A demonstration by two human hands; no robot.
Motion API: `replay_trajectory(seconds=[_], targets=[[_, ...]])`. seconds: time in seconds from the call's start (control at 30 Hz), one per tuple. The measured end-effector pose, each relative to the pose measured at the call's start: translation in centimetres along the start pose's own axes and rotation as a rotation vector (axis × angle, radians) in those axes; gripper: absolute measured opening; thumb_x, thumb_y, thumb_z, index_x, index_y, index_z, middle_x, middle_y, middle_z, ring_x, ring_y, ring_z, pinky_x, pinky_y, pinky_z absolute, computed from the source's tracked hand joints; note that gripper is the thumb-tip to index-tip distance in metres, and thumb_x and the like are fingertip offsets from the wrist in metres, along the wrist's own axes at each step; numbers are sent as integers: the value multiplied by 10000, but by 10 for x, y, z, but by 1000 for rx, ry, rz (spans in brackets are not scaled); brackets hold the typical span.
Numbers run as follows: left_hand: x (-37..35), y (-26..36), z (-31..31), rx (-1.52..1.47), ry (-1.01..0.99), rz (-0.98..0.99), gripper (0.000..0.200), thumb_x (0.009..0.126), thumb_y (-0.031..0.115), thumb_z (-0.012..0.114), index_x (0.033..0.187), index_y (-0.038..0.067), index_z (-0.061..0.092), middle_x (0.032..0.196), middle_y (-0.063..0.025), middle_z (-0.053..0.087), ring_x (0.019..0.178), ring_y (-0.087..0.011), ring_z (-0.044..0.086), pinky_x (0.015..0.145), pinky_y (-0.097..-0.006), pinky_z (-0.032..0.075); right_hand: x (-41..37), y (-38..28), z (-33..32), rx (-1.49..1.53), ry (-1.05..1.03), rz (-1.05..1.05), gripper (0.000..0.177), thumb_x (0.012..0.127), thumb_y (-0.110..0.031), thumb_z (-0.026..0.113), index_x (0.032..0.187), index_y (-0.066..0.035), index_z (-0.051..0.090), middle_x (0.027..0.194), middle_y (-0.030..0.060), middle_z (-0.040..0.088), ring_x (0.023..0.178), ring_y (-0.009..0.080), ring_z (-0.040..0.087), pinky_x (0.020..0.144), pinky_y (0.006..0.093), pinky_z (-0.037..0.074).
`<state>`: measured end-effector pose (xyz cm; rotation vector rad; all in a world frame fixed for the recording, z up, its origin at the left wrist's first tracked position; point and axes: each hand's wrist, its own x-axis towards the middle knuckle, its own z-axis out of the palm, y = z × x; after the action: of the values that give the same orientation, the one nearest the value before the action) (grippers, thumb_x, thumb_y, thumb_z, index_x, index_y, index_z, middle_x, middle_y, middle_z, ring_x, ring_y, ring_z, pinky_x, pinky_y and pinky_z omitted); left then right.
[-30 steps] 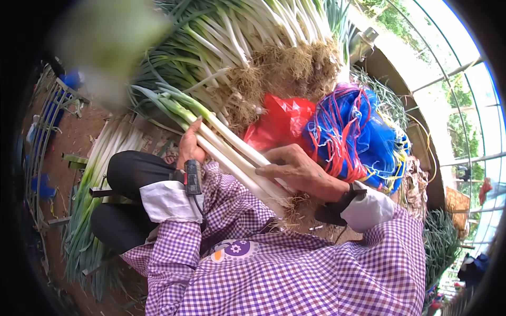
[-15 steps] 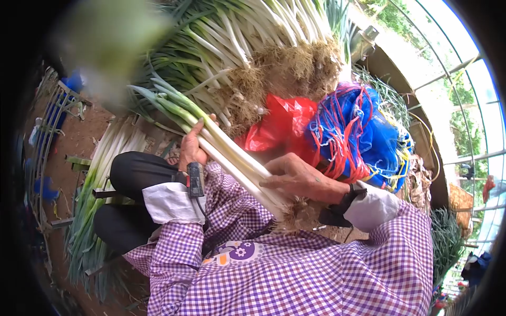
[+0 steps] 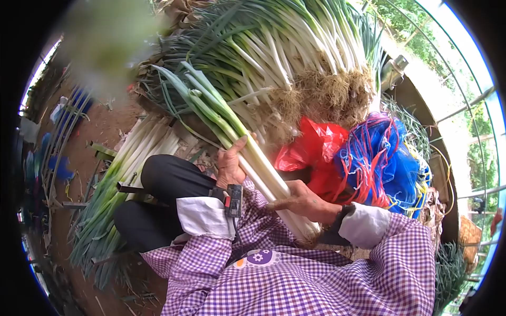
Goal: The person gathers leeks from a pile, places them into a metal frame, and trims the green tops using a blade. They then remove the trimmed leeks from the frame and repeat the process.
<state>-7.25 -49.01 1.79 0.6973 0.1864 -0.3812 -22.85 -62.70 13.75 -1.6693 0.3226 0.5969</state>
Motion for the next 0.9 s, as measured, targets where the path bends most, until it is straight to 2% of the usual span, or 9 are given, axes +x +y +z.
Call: replay_trajectory(seconds=[0.23,0.33,0.43,0.53,0.67,0.87,0.9], targets=[[-14,14,16,-73,-92,-98,380,849,82,778,1183,-25,630,1050,-159,719,961,-262,697,869,-391,574,-3,13,0,-72,75,39,289,858,-174,810,1016,46,711,856,27,695,793,85,622,722,287,514],[-19,21,23,-58,-131,-75,377,847,85,779,1177,-19,630,1050,-149,712,955,-259,692,863,-394,575,-7,18,4,-66,126,-46,250,858,-157,805,964,50,714,811,29,693,761,84,625,696,286,516],[-28,28,30,-85,-134,-115,388,844,100,787,1178,-9,622,1046,-137,704,940,-259,688,857,-401,576,-10,21,4,-120,140,-43,251,847,-147,810,971,49,715,808,30,699,768,82,629,707,289,521],[-33,38,37,-108,-130,-176,427,832,139,802,1182,10,595,996,-136,691,892,-260,689,807,-415,592,-16,23,7,-157,209,-116,313,786,-183,837,965,50,730,790,94,728,741,113,664,696,330,534],[-33,41,34,-102,-190,-224,489,835,226,814,1210,27,572,977,-128,685,877,-262,688,790,-425,600,-24,25,6,-191,214,-82,324,786,-180,838,1008,30,729,800,96,732,743,121,669,706,333,541],[-19,49,25,-331,-303,-215,560,837,289,819,1256,29,554,1057,-143,677,952,-274,680,824,-442,600,-38,22,7,-278,208,-74,379,782,-160,830,1106,-6,709,857,123,737,781,133,681,742,337,549],[-19,54,27,-305,-288,-158,590,832,307,821,1278,34,548,1097,-140,673,985,-278,675,844,-446,592,-40,25,7,-286,217,-85,379,782,-157,829,1107,-6,708,858,124,736,781,135,680,742,336,549]])
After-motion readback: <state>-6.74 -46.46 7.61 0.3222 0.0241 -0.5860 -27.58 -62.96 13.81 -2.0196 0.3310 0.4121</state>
